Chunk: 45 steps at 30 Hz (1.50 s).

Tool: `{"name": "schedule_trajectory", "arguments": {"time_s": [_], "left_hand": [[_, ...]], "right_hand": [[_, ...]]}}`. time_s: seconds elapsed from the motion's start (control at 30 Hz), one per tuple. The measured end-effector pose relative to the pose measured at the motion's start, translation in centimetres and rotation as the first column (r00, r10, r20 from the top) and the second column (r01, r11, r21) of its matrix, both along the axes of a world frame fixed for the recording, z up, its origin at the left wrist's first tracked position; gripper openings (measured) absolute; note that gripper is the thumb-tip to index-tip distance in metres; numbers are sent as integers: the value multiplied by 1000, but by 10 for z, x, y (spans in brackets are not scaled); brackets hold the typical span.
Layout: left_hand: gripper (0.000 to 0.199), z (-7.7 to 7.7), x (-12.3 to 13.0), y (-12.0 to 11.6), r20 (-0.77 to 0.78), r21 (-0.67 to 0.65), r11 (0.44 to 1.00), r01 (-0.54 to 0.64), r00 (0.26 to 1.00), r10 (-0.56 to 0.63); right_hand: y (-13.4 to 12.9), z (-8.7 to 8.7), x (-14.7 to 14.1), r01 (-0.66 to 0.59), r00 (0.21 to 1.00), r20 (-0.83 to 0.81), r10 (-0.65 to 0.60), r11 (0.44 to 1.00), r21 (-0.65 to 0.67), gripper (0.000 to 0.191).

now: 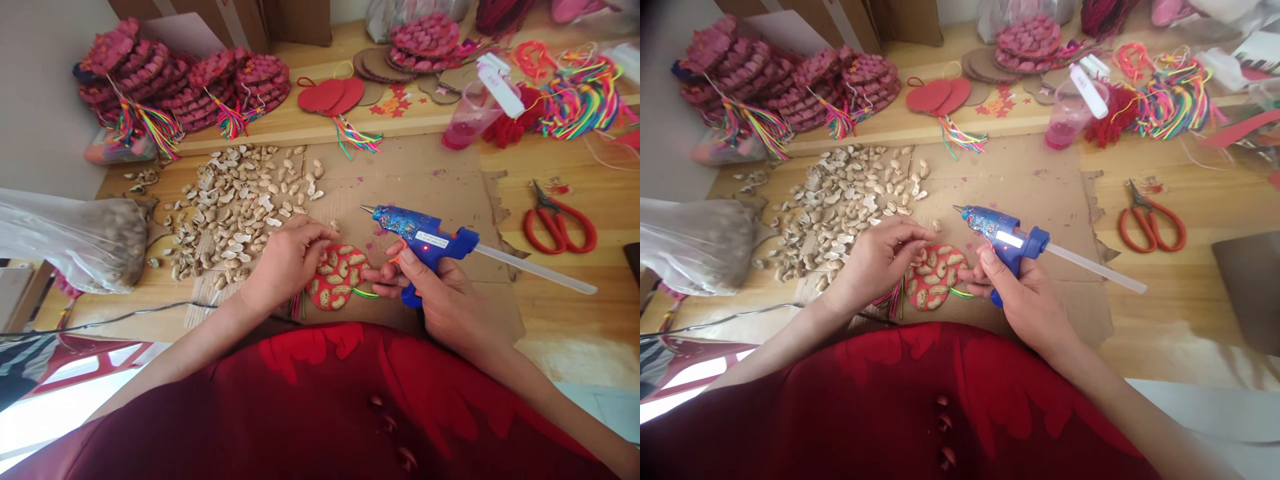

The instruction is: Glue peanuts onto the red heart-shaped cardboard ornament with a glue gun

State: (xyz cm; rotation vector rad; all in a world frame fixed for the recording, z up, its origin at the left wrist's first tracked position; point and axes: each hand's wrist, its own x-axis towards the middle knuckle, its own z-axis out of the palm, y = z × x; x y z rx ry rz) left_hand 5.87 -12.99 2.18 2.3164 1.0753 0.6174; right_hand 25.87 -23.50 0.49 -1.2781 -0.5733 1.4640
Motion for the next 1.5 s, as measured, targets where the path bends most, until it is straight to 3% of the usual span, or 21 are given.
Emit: {"name": "schedule_trajectory", "arguments": {"time_s": [0.2, 0.87, 1.03, 1.2, 1.3, 1.5], "left_hand": [[9, -5, 8, -6, -50, 36, 999, 3, 999, -2], [16, -7, 15, -14, -155, 171, 984, 52, 988, -25], [15, -6, 14, -15, -159, 116, 992, 53, 987, -34], [19, 2, -3, 2, 7, 74, 997, 7, 1000, -7], [14, 6, -17, 19, -14, 127, 989, -72, 997, 75], [9, 2, -15, 41, -124, 174, 980, 96, 989, -75]], "right_hand": [[0, -1, 0, -7, 1000, 1, 7, 1000, 1, 27], [2, 9, -3, 44, 999, 22, -43, 996, -82, 37], [3, 7, -3, 57, 998, 33, -55, 996, -61, 34], [2, 4, -2, 57, 998, -3, -57, 998, -41, 33], [1, 2, -1, 54, 998, -13, -55, 998, -25, 33], [1, -2, -1, 52, 999, -4, -52, 999, -7, 32]]}}
